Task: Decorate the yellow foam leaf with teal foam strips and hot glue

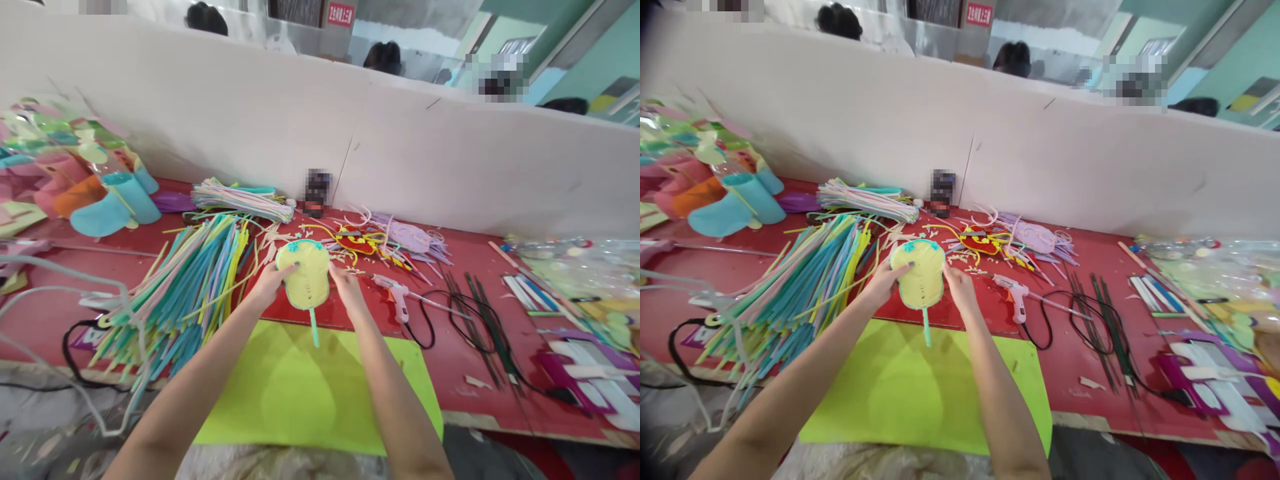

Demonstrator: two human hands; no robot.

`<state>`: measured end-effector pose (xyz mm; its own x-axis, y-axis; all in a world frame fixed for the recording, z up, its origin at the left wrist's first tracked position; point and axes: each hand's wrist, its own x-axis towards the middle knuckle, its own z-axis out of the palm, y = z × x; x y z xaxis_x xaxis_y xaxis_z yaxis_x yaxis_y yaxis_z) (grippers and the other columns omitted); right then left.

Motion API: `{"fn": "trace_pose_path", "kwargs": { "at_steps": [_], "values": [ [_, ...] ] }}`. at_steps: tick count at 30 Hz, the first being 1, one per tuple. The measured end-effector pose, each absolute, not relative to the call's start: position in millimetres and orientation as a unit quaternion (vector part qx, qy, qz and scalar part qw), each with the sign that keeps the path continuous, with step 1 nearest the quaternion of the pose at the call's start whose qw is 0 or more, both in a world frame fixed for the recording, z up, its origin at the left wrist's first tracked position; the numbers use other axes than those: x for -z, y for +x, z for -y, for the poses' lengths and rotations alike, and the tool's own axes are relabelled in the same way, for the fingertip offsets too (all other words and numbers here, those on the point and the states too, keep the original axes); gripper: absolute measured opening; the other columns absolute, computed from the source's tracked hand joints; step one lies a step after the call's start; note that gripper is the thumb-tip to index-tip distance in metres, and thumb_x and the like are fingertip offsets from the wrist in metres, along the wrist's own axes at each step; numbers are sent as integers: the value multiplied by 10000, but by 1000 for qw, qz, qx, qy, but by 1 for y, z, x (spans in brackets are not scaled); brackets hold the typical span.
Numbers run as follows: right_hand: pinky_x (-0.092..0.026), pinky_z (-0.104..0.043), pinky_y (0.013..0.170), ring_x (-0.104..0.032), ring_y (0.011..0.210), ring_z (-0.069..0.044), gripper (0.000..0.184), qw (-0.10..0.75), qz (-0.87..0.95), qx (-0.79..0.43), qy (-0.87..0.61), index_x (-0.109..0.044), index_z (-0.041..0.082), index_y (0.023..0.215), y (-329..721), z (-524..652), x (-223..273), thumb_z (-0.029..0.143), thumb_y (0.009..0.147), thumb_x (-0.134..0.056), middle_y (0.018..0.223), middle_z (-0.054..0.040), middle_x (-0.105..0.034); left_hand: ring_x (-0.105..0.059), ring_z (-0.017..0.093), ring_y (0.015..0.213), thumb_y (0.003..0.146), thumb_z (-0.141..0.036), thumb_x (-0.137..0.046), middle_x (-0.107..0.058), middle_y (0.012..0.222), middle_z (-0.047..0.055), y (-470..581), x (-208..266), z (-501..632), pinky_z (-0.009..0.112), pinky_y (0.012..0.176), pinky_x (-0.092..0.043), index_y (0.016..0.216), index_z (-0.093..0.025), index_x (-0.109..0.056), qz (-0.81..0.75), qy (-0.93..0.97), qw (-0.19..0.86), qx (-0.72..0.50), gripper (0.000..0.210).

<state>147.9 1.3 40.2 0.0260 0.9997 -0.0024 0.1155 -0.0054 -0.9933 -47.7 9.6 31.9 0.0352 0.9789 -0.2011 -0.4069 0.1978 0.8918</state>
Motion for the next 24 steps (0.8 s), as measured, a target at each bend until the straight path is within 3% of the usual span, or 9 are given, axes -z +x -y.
{"fn": "trace_pose_path", "kwargs": {
  "at_steps": [4,10,16,20,24],
  "values": [
    [-472,-375,899,-629,1020,-256,426,527,474,-474,-523,-723,204,926,157,-14,-42,572,755,-594,998,-47,-725,-657,284,986,580,-394,-823,-699,1073,147,-48,-27,-7,387,910,-497,959,-102,-696,-444,375,662,-475,495],
    [-473,-300,751,-629,830,-200,321,531,465,-507,-495,-699,205,834,156,-8,-38,508,762,-626,833,-12,-706,-650,306,1004,575,-435,-818,-699,1075,148,-43,-27,-2,413,915,-496,956,-101,-700,-451,402,661,-445,520],
    [-403,-246,600,-528,624,-132,273,533,467,-495,-503,-639,195,704,156,-5,-33,464,733,-673,656,25,-600,-656,297,992,607,-447,-797,-700,1076,137,-40,-23,0,402,898,-510,971,-108,-695,-452,425,652,-435,508],
    [-353,-234,557,-476,587,-116,278,547,482,-462,-506,-625,190,687,155,-4,-28,459,746,-661,617,36,-545,-660,292,978,619,-473,-780,-711,1048,124,-37,-17,0,391,880,-519,958,-112,-694,-467,441,631,-436,503],
    [-379,-242,595,-509,625,-132,290,541,479,-466,-510,-635,190,716,154,-4,-26,477,745,-650,650,25,-578,-663,296,963,617,-484,-775,-713,1038,129,-36,-14,0,393,866,-523,967,-104,-691,-471,447,619,-442,523]
  ]
}}
